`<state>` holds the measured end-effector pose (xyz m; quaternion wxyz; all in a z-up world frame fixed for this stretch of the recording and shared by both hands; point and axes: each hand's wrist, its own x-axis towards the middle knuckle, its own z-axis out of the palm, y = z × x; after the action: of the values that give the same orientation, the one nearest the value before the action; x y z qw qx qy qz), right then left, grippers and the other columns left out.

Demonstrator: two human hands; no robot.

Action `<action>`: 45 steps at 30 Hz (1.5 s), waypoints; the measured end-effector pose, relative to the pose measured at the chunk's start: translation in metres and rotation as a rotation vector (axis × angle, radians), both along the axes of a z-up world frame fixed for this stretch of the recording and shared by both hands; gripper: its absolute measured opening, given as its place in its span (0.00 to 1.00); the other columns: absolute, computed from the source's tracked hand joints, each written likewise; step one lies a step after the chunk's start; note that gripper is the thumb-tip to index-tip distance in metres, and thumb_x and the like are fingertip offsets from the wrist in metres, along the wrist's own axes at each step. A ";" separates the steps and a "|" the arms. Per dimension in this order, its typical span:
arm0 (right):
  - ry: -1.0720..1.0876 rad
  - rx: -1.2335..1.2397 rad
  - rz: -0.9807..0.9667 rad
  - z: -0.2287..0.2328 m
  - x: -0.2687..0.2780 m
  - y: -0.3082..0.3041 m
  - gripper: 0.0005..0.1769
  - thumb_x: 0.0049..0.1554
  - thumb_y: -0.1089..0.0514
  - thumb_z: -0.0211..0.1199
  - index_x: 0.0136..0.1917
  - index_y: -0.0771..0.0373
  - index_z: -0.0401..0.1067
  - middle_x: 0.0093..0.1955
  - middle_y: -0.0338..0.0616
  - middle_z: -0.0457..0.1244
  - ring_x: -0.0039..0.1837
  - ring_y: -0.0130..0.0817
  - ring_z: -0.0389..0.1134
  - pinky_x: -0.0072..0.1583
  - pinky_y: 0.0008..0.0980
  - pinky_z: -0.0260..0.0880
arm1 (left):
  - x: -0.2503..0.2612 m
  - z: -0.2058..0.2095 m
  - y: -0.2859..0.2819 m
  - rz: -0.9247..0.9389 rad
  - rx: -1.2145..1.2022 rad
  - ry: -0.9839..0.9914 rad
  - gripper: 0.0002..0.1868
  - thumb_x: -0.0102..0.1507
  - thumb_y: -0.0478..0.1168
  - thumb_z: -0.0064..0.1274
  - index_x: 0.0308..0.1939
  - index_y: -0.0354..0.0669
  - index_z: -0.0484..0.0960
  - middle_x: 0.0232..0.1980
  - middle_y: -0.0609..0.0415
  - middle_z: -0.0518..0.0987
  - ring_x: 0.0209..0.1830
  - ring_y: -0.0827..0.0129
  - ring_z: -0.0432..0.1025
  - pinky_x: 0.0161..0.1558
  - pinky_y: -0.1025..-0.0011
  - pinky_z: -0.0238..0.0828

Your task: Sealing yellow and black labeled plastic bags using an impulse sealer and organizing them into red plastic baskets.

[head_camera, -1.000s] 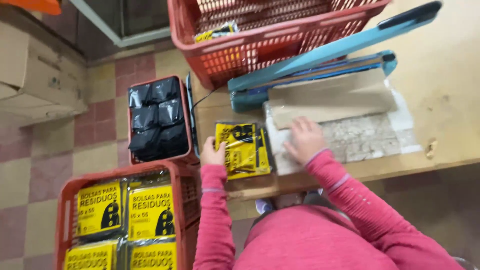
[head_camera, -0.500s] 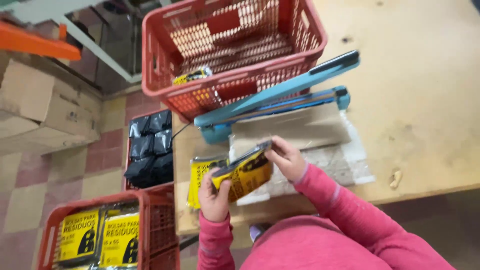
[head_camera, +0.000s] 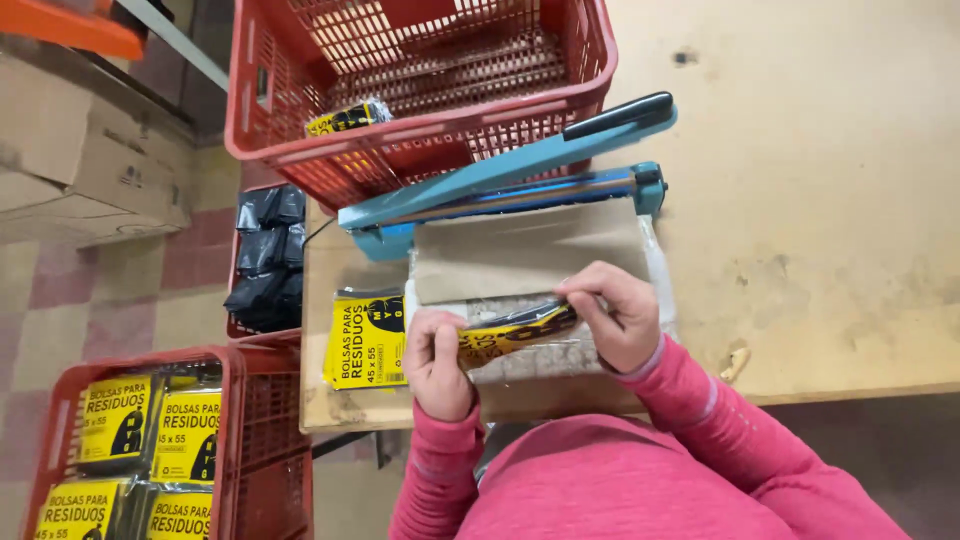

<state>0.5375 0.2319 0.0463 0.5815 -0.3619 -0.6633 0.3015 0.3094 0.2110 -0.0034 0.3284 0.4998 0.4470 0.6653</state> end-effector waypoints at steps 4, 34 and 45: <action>-0.011 -0.172 -0.133 -0.020 -0.006 0.007 0.11 0.67 0.61 0.55 0.45 0.67 0.74 0.38 0.42 0.67 0.42 0.25 0.68 0.47 0.24 0.69 | 0.004 -0.020 0.024 -0.075 -0.077 -0.253 0.10 0.74 0.32 0.45 0.37 0.37 0.74 0.39 0.60 0.73 0.41 0.76 0.66 0.47 0.75 0.64; -0.234 -0.541 -0.610 -0.182 0.058 0.154 0.11 0.59 0.55 0.64 0.50 0.63 0.78 0.40 0.48 0.71 0.43 0.36 0.75 0.48 0.33 0.72 | 0.016 -0.121 0.135 -0.113 -0.408 1.264 0.45 0.62 0.63 0.55 0.75 0.41 0.62 0.74 0.49 0.63 0.74 0.50 0.54 0.70 0.39 0.48; -0.437 -0.696 -0.588 -0.138 0.055 0.163 0.17 0.56 0.45 0.62 0.50 0.58 0.81 0.41 0.53 0.71 0.47 0.49 0.74 0.51 0.43 0.72 | -0.017 -0.123 0.097 -0.159 -0.282 1.454 0.42 0.61 0.67 0.51 0.73 0.52 0.66 0.80 0.59 0.58 0.83 0.58 0.42 0.68 0.23 0.36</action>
<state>0.5923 0.3954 -0.0916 0.3345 -0.7605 -0.4996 0.2454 0.2929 0.3075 -0.1264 0.0580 0.7979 0.5950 0.0774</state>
